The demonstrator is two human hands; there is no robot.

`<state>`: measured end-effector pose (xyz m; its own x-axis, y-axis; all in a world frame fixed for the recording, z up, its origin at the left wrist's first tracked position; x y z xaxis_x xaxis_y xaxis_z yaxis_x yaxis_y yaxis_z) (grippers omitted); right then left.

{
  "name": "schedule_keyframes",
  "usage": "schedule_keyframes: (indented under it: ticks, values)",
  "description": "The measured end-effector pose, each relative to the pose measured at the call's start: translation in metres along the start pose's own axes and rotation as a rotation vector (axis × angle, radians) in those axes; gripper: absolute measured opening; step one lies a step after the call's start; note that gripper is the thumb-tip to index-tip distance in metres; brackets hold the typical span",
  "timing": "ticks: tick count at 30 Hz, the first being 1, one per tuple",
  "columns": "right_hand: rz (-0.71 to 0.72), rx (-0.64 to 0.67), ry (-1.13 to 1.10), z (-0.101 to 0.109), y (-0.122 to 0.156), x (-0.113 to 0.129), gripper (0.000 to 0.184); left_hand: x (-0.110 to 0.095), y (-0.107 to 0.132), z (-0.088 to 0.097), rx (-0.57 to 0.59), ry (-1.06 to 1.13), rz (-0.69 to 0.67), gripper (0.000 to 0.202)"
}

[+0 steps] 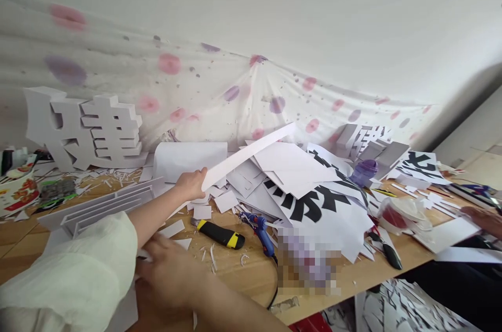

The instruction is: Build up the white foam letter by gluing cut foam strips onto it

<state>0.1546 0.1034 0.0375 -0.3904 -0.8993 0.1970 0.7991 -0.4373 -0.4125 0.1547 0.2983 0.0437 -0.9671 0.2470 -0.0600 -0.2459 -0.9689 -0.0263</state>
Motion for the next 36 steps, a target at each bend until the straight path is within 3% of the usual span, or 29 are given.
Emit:
schedule_keyframes:
  ticks: [2,5,8,14,21,25,29,32,36]
  values:
    - [-0.159,-0.067,-0.042,0.016,0.022,-0.034,0.022,0.007,0.006,0.001,-0.008,-0.014,-0.008,0.044]
    - [-0.52,-0.166,0.016,0.038,0.064,-0.1,0.022,0.011,0.014,0.004,-0.051,-0.026,-0.02,0.062]
    - [-0.656,-0.124,0.152,0.036,0.091,-0.131,0.026,0.008,0.019,0.006,-0.098,-0.032,-0.036,0.056]
    - [-0.689,-0.021,0.249,0.005,0.097,-0.141,0.037,0.012,0.023,0.005,-0.16,-0.027,0.02,0.048]
    - [-0.731,0.042,0.286,-0.004,0.082,-0.142,0.04,0.022,0.019,-0.001,-0.159,0.007,0.08,0.043]
    - [-0.719,0.003,0.181,0.015,0.093,-0.128,0.031,0.03,0.02,-0.001,-0.167,0.006,0.086,0.044]
    - [-0.788,-0.156,0.027,0.055,0.097,-0.131,0.036,0.037,0.023,0.0,-0.188,-0.006,0.087,0.044]
    - [-0.882,-0.195,0.019,0.073,0.075,-0.145,0.041,0.035,0.024,0.002,-0.216,-0.026,0.089,0.037]
    - [-0.897,-0.036,0.155,0.064,0.026,-0.163,0.047,0.028,0.025,0.006,-0.244,-0.037,0.091,0.032]
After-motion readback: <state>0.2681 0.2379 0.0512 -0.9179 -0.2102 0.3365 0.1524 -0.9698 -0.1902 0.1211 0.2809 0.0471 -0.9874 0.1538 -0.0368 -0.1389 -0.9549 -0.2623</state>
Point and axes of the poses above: each hand's wrist, its own y-axis away from the middle knuckle, its own z-axis out of the back of the hand, x = y × z, the point moved 10 cm from there along -y, towards the middle knuckle, and after that the axes turned 9 degrees about -z, right-handed, at the moved point
